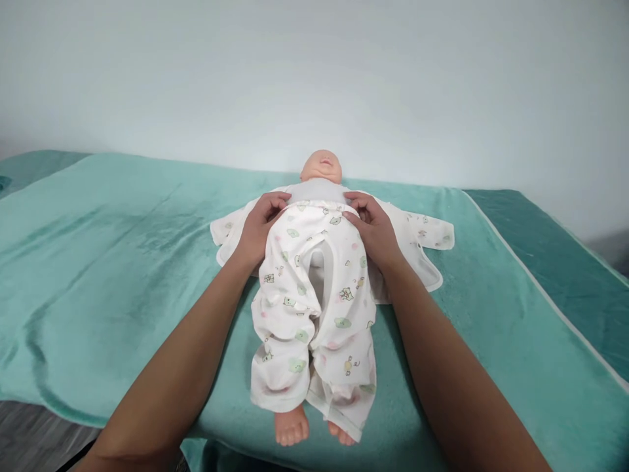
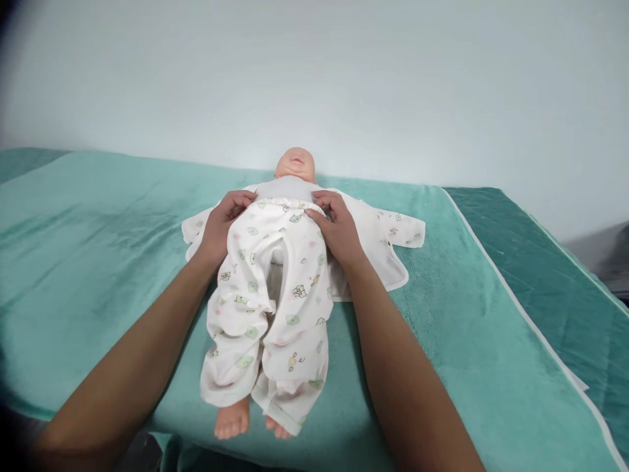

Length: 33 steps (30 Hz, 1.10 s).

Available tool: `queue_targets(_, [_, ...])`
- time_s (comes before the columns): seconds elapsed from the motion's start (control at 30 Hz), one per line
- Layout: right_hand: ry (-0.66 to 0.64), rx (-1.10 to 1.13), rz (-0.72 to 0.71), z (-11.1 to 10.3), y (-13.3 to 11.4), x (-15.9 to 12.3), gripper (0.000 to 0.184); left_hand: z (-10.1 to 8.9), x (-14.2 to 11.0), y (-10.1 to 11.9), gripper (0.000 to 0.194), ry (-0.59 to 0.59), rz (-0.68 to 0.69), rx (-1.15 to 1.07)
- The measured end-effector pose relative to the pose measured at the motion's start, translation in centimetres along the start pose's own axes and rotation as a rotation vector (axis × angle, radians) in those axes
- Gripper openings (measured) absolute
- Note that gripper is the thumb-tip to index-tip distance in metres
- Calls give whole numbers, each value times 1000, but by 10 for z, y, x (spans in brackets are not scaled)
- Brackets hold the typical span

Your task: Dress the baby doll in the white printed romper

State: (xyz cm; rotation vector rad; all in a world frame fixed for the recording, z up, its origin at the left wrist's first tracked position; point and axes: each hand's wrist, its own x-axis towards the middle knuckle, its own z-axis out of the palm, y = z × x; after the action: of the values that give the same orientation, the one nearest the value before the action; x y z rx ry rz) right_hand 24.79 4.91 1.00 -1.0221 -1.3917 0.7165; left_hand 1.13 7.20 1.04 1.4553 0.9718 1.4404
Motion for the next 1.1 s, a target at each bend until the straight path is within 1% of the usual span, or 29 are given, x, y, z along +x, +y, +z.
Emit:
queue_targets(0.13, [-57,-13,-19,-3,1,4,18,1,-1,5,9,-84,0,20])
queue_targets(0.23, [-82,-156,-70,-4,-1,9,17,-1,5,2,12,-89,7,154])
queue_targets(0.3, [-86,-281,-124,-3,-2,13,17,-1,14,-3,15,-50,2,253])
queue_targets(0.37, [-79,-395,-177,-2,-3,17,18,-1,26,-9,15,-10,-3,302])
queue_targets(0.43, [-51,-486,-206,-1,-2,21,19,0,37,-16,16,19,-3,316])
queue_targets(0.5, [1,-552,-207,0,1,26,20,1,46,-20,18,51,5,339])
queue_targets(0.6, [75,-594,-180,2,7,36,20,3,52,-23,20,122,3,379])
queue_targets(0.7, [83,-550,-144,3,14,45,19,4,51,-23,20,152,-28,398])
queue_targets(0.77, [64,-473,-129,4,19,50,18,5,48,-23,19,111,-27,385])
queue_targets(0.83, [34,-398,-133,4,22,52,20,4,45,-23,19,34,-4,381])
queue_targets(0.9, [-24,-353,-119,3,22,52,23,4,42,-23,20,-35,46,408])
queue_targets(1.0, [-149,-291,-38,0,17,51,32,2,42,-18,21,-115,146,455])
queue_targets(1.03, [-191,-269,-10,-1,14,51,35,2,42,-16,21,-146,155,454])
queue_targets(1.1, [-254,-245,34,-2,9,50,40,0,44,-10,23,-220,109,448])
